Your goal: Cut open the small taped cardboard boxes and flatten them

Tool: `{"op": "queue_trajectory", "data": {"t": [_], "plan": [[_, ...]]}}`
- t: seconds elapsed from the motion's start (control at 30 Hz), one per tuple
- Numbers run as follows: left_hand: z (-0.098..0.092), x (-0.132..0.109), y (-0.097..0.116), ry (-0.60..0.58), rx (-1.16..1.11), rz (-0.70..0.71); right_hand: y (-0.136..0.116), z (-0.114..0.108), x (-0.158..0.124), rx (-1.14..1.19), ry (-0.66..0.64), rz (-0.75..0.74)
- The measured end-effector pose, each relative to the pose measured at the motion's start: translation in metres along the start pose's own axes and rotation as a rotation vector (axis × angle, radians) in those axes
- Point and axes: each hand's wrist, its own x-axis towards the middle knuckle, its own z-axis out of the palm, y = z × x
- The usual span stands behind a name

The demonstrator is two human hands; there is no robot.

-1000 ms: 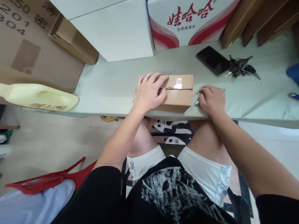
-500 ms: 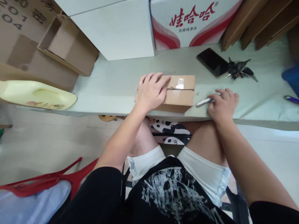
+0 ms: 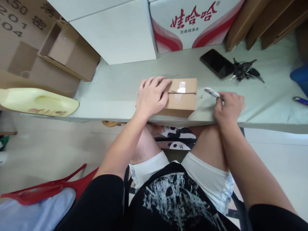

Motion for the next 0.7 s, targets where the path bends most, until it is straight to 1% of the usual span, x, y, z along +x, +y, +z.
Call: {"op": "queue_trajectory", "data": {"t": [0.07, 0.13, 0.2, 0.23, 0.33, 0.37, 0.43, 0.47, 0.5, 0.53, 0.57, 0.6, 0.7], "plan": [[-0.001, 0.000, 0.000, -0.007, 0.009, 0.001, -0.005, -0.003, 0.004, 0.164, 0.069, -0.003], [-0.001, 0.000, 0.000, -0.013, 0.014, 0.002, -0.018, -0.010, 0.008, 0.401, 0.140, -0.005], [-0.001, 0.000, 0.000, -0.008, 0.012, 0.001, -0.041, -0.022, 0.011, 0.596, 0.214, -0.034], [-0.001, 0.000, 0.000, -0.005, 0.010, 0.001, -0.055, -0.030, 0.014, 0.631, 0.187, -0.072], [-0.001, 0.000, 0.000, -0.007, 0.010, 0.000, -0.098, -0.052, 0.023, 0.702, 0.235, -0.179], [-0.001, 0.000, 0.001, -0.011, 0.014, 0.000, -0.110, -0.056, 0.027, 0.766, 0.247, -0.216], [-0.001, 0.000, 0.001, -0.015, 0.027, 0.002, -0.126, -0.055, 0.035, 0.979, 0.234, -0.279], [-0.001, 0.000, 0.001, -0.013, 0.034, 0.004, -0.130, -0.050, 0.038, 1.104, 0.230, -0.332], [-0.001, 0.000, 0.001, -0.011, 0.042, 0.005, -0.131, -0.043, 0.041, 1.233, 0.281, -0.372], [-0.001, 0.000, 0.001, -0.010, 0.050, 0.007, -0.129, -0.034, 0.042, 1.316, 0.290, -0.367], [0.000, 0.000, 0.001, -0.009, 0.060, 0.009, -0.126, -0.026, 0.042, 1.368, 0.277, -0.343], [0.000, 0.000, 0.001, -0.011, 0.070, 0.011, -0.122, -0.018, 0.041, 1.387, 0.214, -0.310], [0.001, 0.000, 0.001, -0.016, 0.101, 0.014, -0.111, -0.003, 0.033, 1.367, -0.068, -0.217]]}}
